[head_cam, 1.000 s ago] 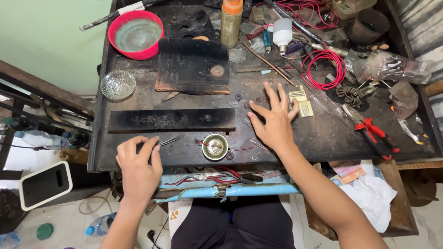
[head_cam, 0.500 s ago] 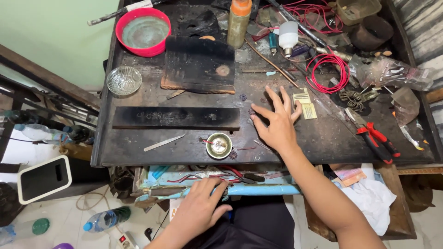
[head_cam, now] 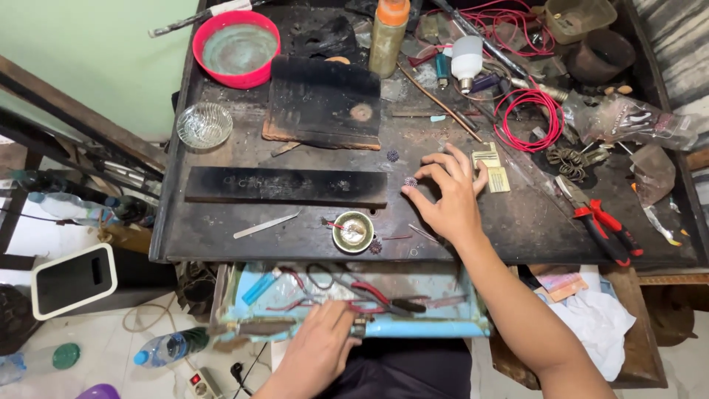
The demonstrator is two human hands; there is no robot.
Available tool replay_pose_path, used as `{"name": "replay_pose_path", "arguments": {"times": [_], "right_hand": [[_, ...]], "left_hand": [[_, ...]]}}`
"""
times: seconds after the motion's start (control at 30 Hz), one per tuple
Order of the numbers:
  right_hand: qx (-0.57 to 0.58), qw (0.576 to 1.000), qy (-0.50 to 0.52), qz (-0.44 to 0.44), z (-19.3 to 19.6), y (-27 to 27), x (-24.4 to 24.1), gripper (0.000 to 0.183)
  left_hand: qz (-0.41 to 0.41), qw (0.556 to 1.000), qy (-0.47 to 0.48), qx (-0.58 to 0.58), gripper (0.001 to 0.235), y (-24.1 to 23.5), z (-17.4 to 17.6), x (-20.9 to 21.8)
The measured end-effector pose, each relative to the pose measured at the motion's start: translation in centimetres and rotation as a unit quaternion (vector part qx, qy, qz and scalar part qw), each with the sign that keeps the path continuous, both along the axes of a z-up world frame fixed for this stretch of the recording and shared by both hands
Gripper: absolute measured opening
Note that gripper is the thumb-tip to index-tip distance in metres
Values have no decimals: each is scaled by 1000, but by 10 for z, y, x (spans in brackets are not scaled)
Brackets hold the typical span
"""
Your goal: The person uses a handheld torch to heat a small metal component on a workbench, then uses tweezers and pliers to adjust and inspect the piece. The person handles multiple small metal components and tools throughout the process.
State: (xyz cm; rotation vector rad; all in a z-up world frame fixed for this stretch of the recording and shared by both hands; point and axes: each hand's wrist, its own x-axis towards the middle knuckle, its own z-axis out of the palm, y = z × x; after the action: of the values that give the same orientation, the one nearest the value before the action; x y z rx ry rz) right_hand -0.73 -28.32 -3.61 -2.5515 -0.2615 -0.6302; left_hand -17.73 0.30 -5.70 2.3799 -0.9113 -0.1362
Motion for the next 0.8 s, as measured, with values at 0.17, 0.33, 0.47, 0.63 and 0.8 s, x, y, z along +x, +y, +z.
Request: {"name": "replay_pose_path", "arguments": {"times": [0.17,0.33,0.47,0.63,0.8], "right_hand": [[69,997,-7,46,23,8,-11,21],[192,963,-2,188,52,22,-29,25],[312,906,4,286,78,38,-49,22],[356,875,-36,328,102,57,-66,22],[398,857,-90,315,100,72,-69,24]], "left_hand": [[-52,998,46,-1,31,11,-18,-25],[-81,992,83,42,36,16,-39,-33],[-176,968,156,94,32,12,-9,-3],[-120,987,95,-51,35,-3,91,44],[62,903,-220,-365,11,-21,156,92]]}}
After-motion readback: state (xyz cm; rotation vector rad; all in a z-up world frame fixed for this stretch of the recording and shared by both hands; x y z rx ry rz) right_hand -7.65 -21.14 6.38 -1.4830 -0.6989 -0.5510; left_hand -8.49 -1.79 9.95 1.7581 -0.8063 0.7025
